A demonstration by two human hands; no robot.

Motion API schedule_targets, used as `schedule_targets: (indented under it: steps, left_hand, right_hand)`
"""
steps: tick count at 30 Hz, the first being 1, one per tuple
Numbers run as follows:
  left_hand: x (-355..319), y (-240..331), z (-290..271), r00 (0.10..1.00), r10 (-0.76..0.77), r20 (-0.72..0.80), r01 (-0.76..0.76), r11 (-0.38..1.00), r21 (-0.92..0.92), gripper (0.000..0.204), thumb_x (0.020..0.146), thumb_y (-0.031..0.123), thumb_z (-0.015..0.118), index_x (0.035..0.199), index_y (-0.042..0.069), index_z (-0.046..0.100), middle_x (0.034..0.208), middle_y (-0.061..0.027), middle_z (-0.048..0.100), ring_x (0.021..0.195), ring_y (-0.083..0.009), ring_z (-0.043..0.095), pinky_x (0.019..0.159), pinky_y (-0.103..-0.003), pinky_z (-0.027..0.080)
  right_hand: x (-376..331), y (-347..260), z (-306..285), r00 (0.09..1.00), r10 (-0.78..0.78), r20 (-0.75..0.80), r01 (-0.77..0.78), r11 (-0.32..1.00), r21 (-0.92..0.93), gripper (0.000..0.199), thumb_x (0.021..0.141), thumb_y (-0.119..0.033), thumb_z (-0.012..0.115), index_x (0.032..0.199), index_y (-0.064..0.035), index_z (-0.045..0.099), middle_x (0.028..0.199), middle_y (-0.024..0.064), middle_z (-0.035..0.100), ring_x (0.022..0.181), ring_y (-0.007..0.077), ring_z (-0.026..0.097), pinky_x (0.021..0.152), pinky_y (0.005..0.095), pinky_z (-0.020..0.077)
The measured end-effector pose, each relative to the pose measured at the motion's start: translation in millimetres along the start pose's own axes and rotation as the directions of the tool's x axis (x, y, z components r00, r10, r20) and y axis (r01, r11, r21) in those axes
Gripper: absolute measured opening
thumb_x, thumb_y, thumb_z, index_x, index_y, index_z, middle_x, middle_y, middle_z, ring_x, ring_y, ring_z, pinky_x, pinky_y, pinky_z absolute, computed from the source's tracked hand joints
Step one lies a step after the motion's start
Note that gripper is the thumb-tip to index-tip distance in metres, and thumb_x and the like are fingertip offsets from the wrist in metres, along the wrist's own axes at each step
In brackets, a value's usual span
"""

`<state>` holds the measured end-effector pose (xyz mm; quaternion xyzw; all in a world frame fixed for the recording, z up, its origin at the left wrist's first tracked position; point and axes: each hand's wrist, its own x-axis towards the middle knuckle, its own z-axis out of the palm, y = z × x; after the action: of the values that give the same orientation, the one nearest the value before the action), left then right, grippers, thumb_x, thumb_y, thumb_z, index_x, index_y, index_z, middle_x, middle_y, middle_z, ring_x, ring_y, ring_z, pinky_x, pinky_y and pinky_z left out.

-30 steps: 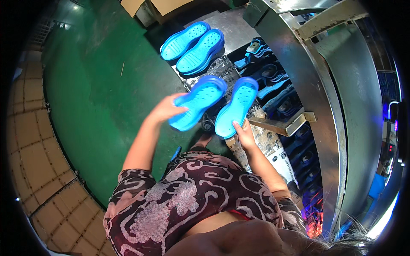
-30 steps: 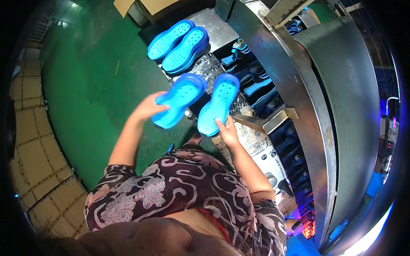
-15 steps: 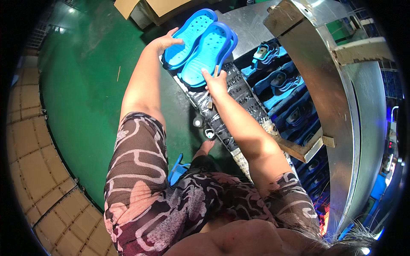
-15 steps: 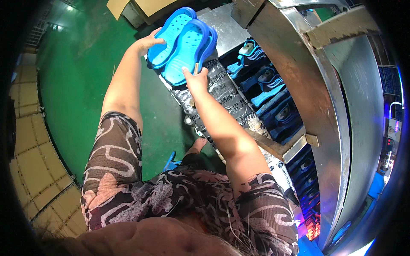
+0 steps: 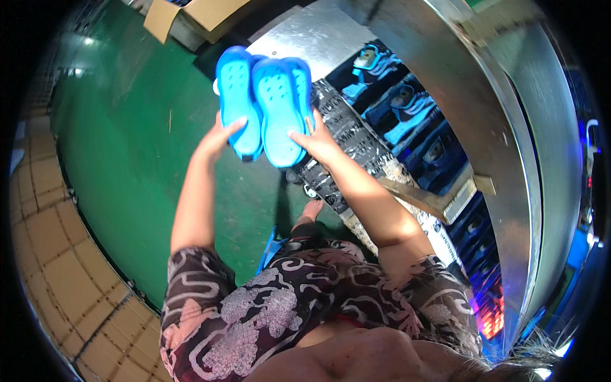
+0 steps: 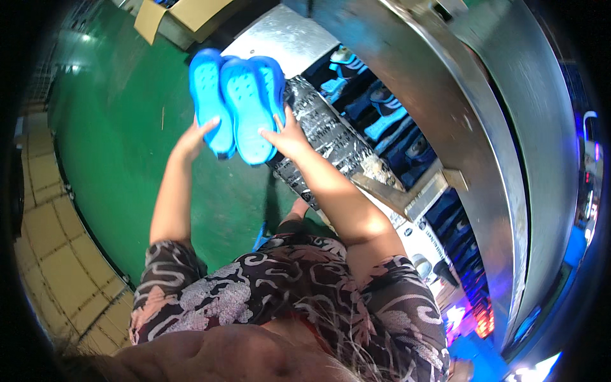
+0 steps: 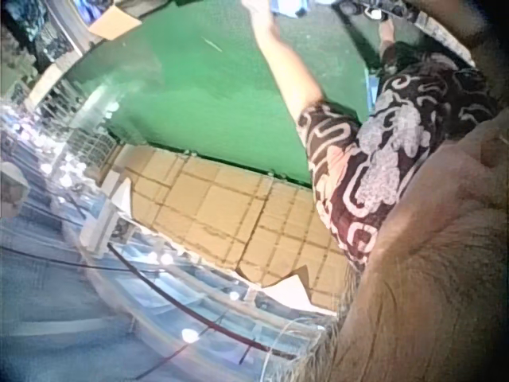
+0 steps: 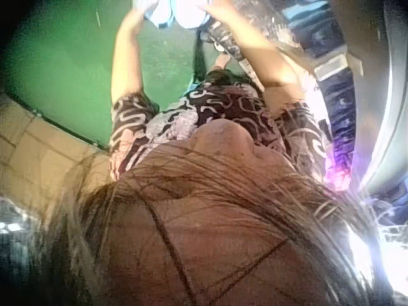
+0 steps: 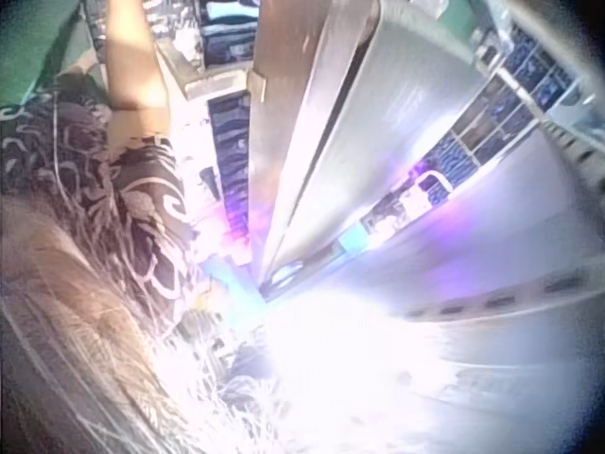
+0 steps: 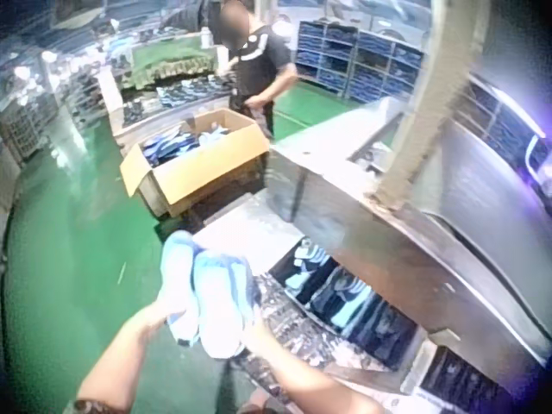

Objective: The person applies liquid to shoe soles using a brush, places the soles onto an upper conveyor belt, and refills the liquid dish from a bottle.

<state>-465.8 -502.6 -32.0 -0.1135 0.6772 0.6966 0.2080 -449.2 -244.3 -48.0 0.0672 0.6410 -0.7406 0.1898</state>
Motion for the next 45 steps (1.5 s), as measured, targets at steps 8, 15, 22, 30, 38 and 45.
schedule_targets:
  steps: [8, 15, 22, 30, 38, 45]
  left_hand:
    - [-140.0, -103.6, 105.5, 0.995, -0.058, -0.078, 0.05, 0.994, -0.099, 0.076, 0.076, 0.028, 0.073, 0.133, 0.002, 0.031, 0.126, -0.0124, 0.048, 0.115, -0.0236, 0.047, 0.099, -0.037, 0.036]
    - [-225.2, -131.3, 190.3, 0.986, -0.166, -0.029, 0.165, 0.985, -0.054, 0.047, 0.081, 0.022, 0.069, 0.117, -0.001, 0.052, 0.111, -0.0087, 0.059, 0.101, -0.0199, 0.056, 0.092, -0.034, 0.042]
    - [-237.4, -161.3, 266.6, 0.992, -0.007, 0.123, -0.011, 0.989, 0.148, 0.073, 0.075, 0.023, 0.075, 0.13, -0.002, 0.034, 0.118, -0.0142, 0.051, 0.107, -0.0231, 0.053, 0.092, -0.036, 0.043]
    - [-123.4, -53.1, 327.5, 0.894, -0.165, 0.417, 0.101, 0.98, 0.172, 0.076, 0.073, 0.02, 0.076, 0.132, -0.001, 0.033, 0.121, -0.0165, 0.052, 0.106, -0.0254, 0.055, 0.091, -0.036, 0.045]
    - [-155.2, -90.7, 299.5, 0.961, 0.265, -0.074, -0.204, 0.867, 0.454, 0.079, 0.08, 0.03, 0.07, 0.136, -0.008, 0.028, 0.139, -0.0268, 0.029, 0.126, -0.0306, 0.037, 0.101, -0.04, 0.035]
    - [-240.1, -109.8, 299.6, 0.941, -0.338, 0.022, 0.319, 0.906, 0.279, 0.047, 0.084, 0.037, 0.066, 0.114, 0.005, 0.049, 0.107, -0.0101, 0.052, 0.1, -0.0219, 0.052, 0.088, -0.037, 0.043]
  right_hand:
    - [-147.9, 18.1, -67.7, 0.985, 0.166, 0.041, -0.161, 0.981, -0.111, 0.107, 0.064, -0.013, 0.082, 0.145, -0.0042, 0.012, 0.138, 0.0192, 0.025, 0.13, 0.028, 0.038, 0.098, 0.0341, 0.0432]
    - [-253.7, 44.5, -123.9, 0.994, 0.107, -0.036, -0.108, 0.805, -0.584, 0.107, 0.062, -0.04, 0.081, 0.144, -0.0084, 0.02, 0.138, 0.024, 0.033, 0.125, 0.035, 0.04, 0.101, 0.0391, 0.0383]
    - [-345.9, 68.9, -188.0, 0.978, 0.16, -0.133, -0.182, 0.969, -0.168, 0.108, 0.065, -0.021, 0.082, 0.145, -0.007, 0.012, 0.14, 0.0206, 0.031, 0.132, 0.0326, 0.032, 0.108, 0.0382, 0.0293]
    - [-351.3, 60.9, -198.7, 0.942, 0.134, -0.308, -0.087, 0.983, 0.163, 0.116, 0.068, -0.023, 0.08, 0.142, 0.0024, -0.006, 0.148, 0.0198, 0.016, 0.138, 0.03, 0.018, 0.11, 0.0366, 0.0248]
    - [-340.6, 49.4, -214.1, 0.967, 0.123, -0.225, -0.107, 0.991, 0.08, 0.121, 0.067, -0.031, 0.082, 0.141, 0.0065, -0.007, 0.146, 0.026, 0.019, 0.136, 0.0326, 0.024, 0.107, 0.0344, 0.0295]
    - [-394.8, 47.0, -234.1, 0.891, -0.223, -0.396, -0.137, 0.698, -0.702, 0.042, 0.078, -0.035, 0.063, 0.107, -0.0044, 0.064, 0.103, 0.021, 0.062, 0.089, 0.0353, 0.06, 0.082, 0.0375, 0.0469]
